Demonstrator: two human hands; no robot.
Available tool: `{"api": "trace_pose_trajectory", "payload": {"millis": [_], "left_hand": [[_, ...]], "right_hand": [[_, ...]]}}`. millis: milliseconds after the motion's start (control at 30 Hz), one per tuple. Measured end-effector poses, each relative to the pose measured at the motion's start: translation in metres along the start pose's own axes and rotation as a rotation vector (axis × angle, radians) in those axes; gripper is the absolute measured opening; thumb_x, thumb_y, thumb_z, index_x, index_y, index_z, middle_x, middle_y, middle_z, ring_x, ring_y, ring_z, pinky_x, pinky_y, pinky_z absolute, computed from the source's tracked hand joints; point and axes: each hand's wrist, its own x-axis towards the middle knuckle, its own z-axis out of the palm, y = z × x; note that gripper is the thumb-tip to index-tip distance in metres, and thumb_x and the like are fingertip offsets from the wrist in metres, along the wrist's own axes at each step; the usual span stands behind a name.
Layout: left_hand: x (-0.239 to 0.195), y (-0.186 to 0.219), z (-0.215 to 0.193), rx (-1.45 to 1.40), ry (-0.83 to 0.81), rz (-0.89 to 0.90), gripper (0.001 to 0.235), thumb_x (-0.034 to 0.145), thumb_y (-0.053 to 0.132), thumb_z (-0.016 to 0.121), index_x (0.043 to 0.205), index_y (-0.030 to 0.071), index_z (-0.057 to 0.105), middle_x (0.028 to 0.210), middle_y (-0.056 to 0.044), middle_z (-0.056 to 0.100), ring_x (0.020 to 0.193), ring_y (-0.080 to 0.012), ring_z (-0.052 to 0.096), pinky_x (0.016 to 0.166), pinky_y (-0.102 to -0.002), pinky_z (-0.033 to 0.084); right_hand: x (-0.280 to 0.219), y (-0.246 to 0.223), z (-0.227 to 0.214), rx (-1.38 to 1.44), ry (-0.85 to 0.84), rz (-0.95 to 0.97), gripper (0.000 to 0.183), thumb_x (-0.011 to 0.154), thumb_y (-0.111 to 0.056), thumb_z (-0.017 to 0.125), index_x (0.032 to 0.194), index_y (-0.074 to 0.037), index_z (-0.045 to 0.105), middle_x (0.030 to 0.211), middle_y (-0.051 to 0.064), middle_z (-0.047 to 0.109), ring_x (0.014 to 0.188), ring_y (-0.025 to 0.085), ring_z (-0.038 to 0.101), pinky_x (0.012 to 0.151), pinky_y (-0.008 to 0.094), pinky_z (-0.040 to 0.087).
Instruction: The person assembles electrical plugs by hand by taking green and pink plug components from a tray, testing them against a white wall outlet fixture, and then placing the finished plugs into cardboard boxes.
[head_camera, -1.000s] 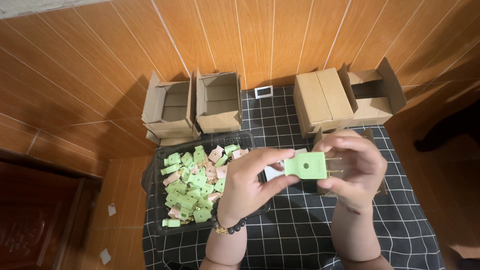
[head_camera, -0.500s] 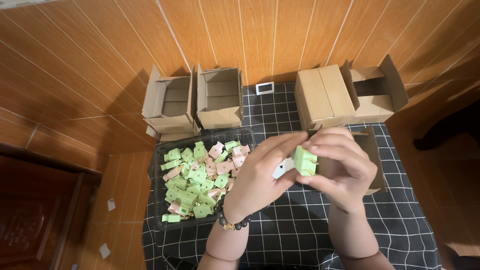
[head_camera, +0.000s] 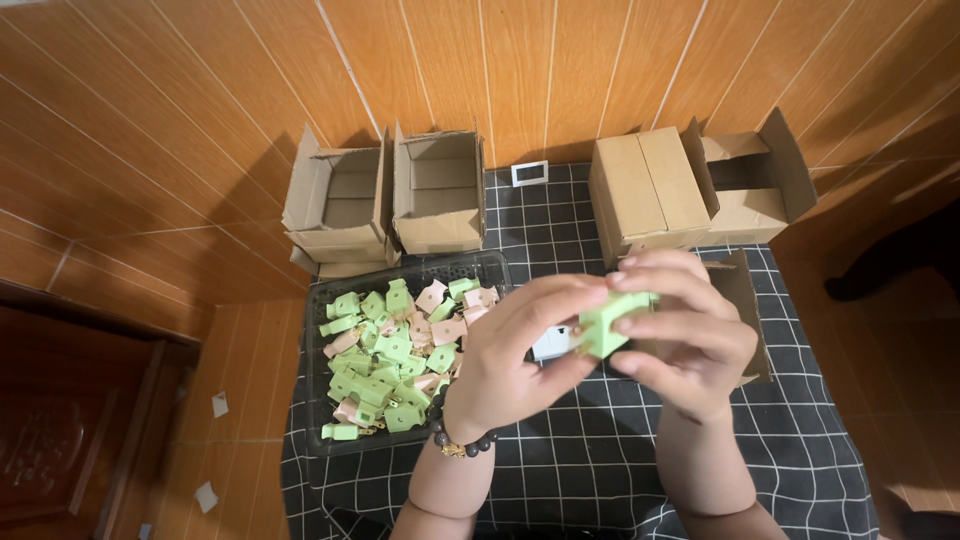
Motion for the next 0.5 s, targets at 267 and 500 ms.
{"api": "trace_pose_trajectory", "payload": {"millis": [267,500], "left_hand": [[-0.010,-0.003,0.003,-0.160,0.026,-0.111,0.037,0.087,0.001,0.080,0.121,0.001,0.065,0.118,-0.021,0.075,0.100,-0.0360,0.079,0.079,-0.041,0.066],[-0.011,-0.001,-0.001,-0.224,-0.069,-0.162,0.044,0.087,0.016,0.084,0.121,-0.001,0.064,0.112,-0.021,0.076,0.099,-0.0373,0.078,0.082,-0.046,0.066]], "right_hand": [[-0.012,0.014,-0.011,0.037,0.017,-0.052,0.042,0.066,-0.005,0.091,0.100,0.009,0.070,0.100,0.034,0.071,0.095,0.046,0.074,0.086,0.057,0.063],[-0.013,0.009,-0.014,0.056,0.051,-0.014,0.041,0.062,-0.024,0.098,0.083,0.002,0.075,0.080,0.018,0.070,0.073,0.028,0.072,0.068,0.038,0.061]]}}
